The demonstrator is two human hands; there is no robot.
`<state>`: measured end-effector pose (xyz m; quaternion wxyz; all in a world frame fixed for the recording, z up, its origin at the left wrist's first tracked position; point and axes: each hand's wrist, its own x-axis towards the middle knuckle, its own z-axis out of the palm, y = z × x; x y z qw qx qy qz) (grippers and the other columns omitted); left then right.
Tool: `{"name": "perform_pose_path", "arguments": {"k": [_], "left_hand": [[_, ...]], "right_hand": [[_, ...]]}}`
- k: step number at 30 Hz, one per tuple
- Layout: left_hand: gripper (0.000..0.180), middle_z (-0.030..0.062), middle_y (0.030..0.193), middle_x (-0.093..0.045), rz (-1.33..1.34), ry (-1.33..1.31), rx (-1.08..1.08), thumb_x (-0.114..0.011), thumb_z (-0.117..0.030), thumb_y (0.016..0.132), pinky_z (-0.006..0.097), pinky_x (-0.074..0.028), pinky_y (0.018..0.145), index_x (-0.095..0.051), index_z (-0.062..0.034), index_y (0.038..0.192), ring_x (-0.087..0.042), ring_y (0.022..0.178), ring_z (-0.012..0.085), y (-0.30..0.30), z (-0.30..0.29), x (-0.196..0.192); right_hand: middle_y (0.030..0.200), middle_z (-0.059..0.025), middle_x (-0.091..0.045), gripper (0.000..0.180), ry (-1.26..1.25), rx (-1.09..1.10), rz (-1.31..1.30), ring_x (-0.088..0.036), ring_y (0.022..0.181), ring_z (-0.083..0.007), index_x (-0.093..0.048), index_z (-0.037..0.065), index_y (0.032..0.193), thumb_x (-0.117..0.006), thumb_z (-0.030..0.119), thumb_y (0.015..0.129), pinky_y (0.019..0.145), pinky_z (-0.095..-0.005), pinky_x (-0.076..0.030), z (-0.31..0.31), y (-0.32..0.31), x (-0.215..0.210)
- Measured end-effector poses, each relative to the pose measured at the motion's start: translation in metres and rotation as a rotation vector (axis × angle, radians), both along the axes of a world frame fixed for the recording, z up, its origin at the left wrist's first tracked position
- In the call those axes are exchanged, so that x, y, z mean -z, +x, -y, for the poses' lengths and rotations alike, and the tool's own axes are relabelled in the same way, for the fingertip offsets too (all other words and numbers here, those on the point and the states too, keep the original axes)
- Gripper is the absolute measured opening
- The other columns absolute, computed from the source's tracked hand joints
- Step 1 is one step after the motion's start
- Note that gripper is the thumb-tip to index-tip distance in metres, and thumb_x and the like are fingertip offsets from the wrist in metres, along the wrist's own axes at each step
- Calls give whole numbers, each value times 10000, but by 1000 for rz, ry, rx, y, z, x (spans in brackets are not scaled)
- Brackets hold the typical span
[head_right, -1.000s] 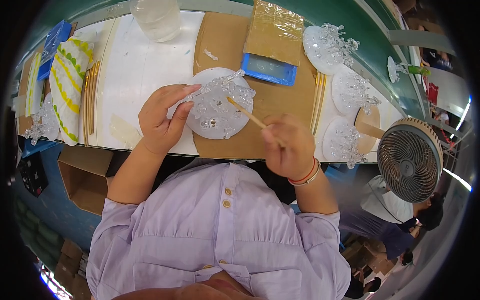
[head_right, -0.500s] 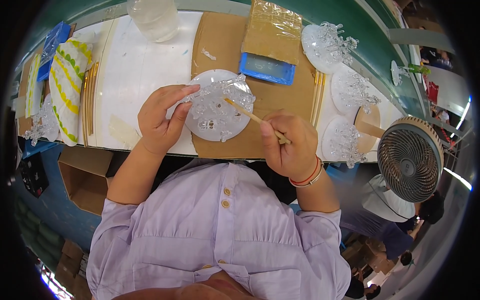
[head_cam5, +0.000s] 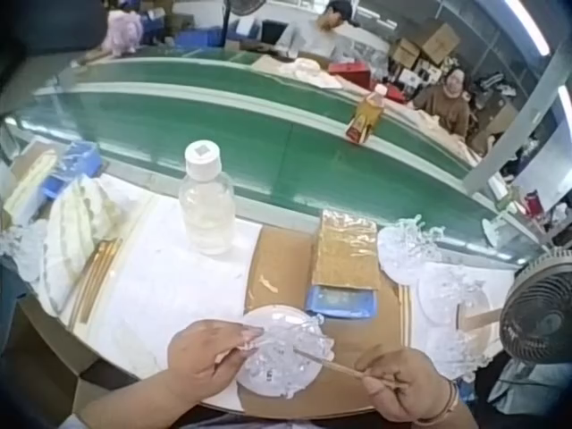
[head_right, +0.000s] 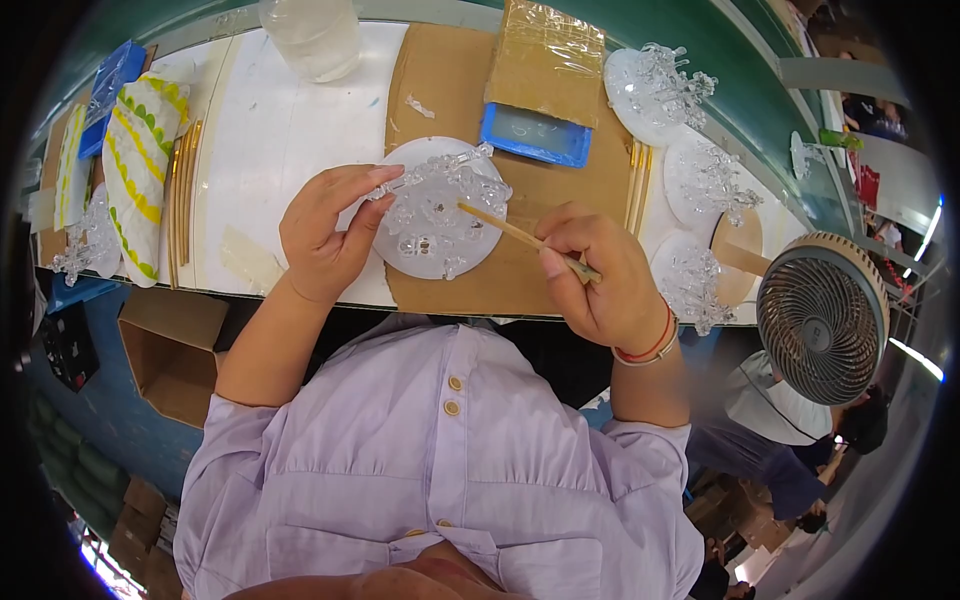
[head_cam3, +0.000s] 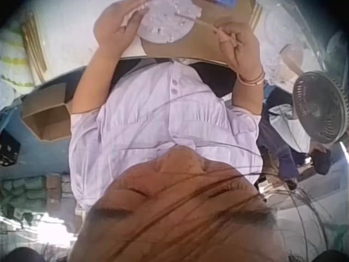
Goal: Applying adhesive to small plastic decorative components and assembling them onto a light fixture base on a factory production line.
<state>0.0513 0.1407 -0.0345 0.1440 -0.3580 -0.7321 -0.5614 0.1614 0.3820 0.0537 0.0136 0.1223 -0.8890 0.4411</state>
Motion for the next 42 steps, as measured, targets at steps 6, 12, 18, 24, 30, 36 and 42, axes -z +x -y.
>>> {"name": "perform_pose_path", "arguments": {"k": [6, 12, 18, 24, 30, 36, 42], "left_hand": [[347, 43, 914, -710, -35, 23, -42, -754, 47, 687, 286, -525, 673, -680, -65, 1007, -665, 799, 205, -1, -2, 1], [353, 46, 918, -710, -36, 20, -34, -756, 48, 684, 286, -524, 671, -680, -66, 1010, -665, 799, 202, -1, -2, 1], [297, 86, 955, -714, -2, -4, 1, -701, 77, 760, 287, -527, 740, -660, -33, 1033, -664, 850, 220, 0, 0, 0], [313, 67, 932, -710, -9, 15, -14, -725, 60, 729, 288, -526, 708, -675, -48, 1019, -663, 823, 212, 0, -1, 1], [324, 52, 921, -708, -19, 21, -34, -748, 45, 697, 287, -524, 682, -685, -53, 1000, -663, 801, 208, 0, -2, -1], [316, 58, 924, -709, -13, 8, -28, -739, 49, 703, 288, -524, 691, -684, -47, 1000, -664, 804, 214, -1, -1, -2], [306, 77, 922, -705, 7, 19, -13, -729, 48, 714, 296, -521, 701, -683, -40, 1003, -663, 810, 226, 0, -2, -2]], "right_hand": [[858, -155, -607, 132, 216, -13, -145, -577, 669, -222, -484, 15, 919, -561, -51, 835, 612, -297, -462, 15, -13, -14], [772, -130, -583, 142, 438, 41, -184, -575, 626, -298, -504, 28, 875, -612, -35, 808, 552, -345, -456, 41, -15, -22], [713, -105, -541, 173, 544, -9, -210, -550, 589, -300, -502, 33, 850, -672, 51, 821, 506, -383, -421, 56, -27, -24], [667, -100, -530, 159, 501, 72, -175, -530, 544, -272, -495, 38, 822, -649, 57, 857, 494, -358, -410, 47, -25, -26], [681, -129, -575, 103, 210, 272, -290, -492, 512, -131, -475, 11, 854, -520, 49, 939, 468, -257, -368, 14, -4, -28], [713, -171, -582, 76, -45, 439, -423, -445, 513, -93, -451, -2, 909, -443, 46, 968, 492, -204, -373, -2, 10, -49], [838, -167, -615, 42, 122, 396, -383, -497, 567, -90, -448, -2, 926, -452, 17, 963, 533, -205, -402, -11, -16, -13]]}}
